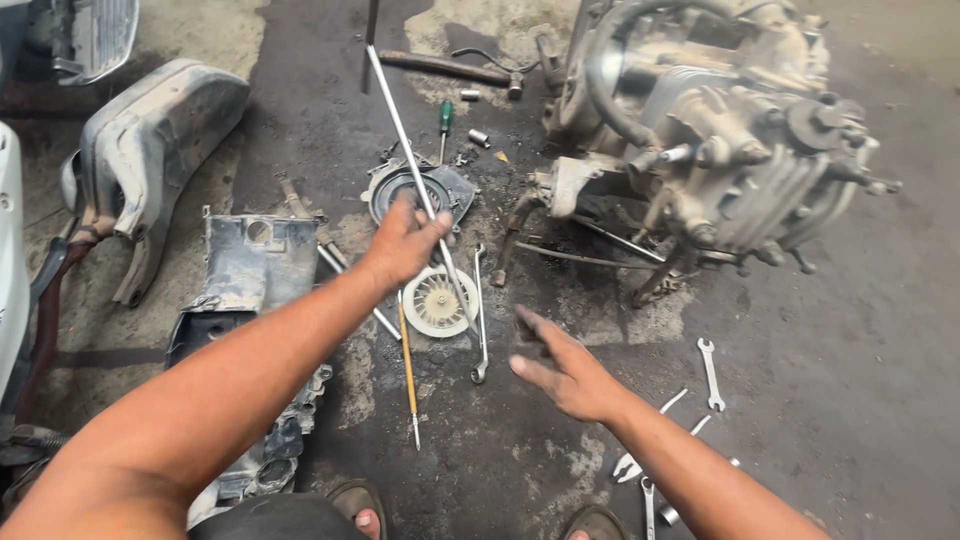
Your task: The person works on a scooter engine placed on the ground, using wrenches, pliers, a screwdriver and a hammer to loosen fasteners and remove parts. They detach a cylinder head cover, lift it off the engine, set it on the ground, and continue working on the engine with a screwdriver.
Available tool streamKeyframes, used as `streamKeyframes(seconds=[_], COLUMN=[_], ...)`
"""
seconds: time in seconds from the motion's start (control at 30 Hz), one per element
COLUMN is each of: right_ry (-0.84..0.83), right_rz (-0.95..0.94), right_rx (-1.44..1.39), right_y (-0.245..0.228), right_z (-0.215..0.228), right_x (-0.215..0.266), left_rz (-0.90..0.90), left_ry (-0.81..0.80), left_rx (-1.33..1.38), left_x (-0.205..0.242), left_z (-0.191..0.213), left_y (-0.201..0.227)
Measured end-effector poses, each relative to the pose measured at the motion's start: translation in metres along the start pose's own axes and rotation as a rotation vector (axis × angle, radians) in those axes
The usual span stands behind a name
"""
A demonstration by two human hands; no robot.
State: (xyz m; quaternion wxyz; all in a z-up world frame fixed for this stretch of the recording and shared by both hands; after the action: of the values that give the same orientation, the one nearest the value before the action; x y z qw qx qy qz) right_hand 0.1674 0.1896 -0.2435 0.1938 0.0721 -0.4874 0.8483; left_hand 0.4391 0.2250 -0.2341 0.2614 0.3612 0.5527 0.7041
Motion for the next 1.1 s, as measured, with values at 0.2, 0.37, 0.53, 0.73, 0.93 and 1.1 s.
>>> streamKeyframes(seconds=[0.2,0.37,0.53,0.73,0.93,1.1], right_ry=[0.178,0.010,-0.446,0.209,0.622,0.522], right_rz=[0.040,-0.036,-0.382,-0.247,0.494,0.185], right_rx=[-0.388,0.337,0.805,0.411,-0.104,-0.562], right_y=[-0.017,0.018,0.147,0.018,-0.123,0.009], right_z=[0.000,-0.034,-0.037,0.094,0.149,0.118], right_x=[0.002,0.055,0.129,0.136,0.178,0.165], left_rz=[-0.213,-0.182,-0.155,-0.295,-0.331,-0.248], left_ry=[-0.247,0.006,0.117,-0.086,-0.733,-1.024], left_rx=[0.235,0.072,-0.116,-0.480,-0.832,-0.822], left_x=[0.024,0.010,0.023,0.066,0.141,0.180], left_z=[-0.074,-0.026,0.009,-0.049,-0.152,-0.171], left_y=[0.003,0.048,0.068,0.098,0.032,-0.058])
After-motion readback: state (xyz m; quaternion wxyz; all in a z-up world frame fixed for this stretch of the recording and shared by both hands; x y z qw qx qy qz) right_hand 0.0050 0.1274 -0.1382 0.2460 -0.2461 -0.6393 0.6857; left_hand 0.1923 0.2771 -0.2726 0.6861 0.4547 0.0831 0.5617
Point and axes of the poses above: each hand's wrist, its own x-axis away from the middle knuckle, its own z-axis out of the back of the hand, y = z × x, the point moved 9 cm from there along -x, towards the middle knuckle, and after that the axes turned 3 degrees about x, right-handed, at the moved point
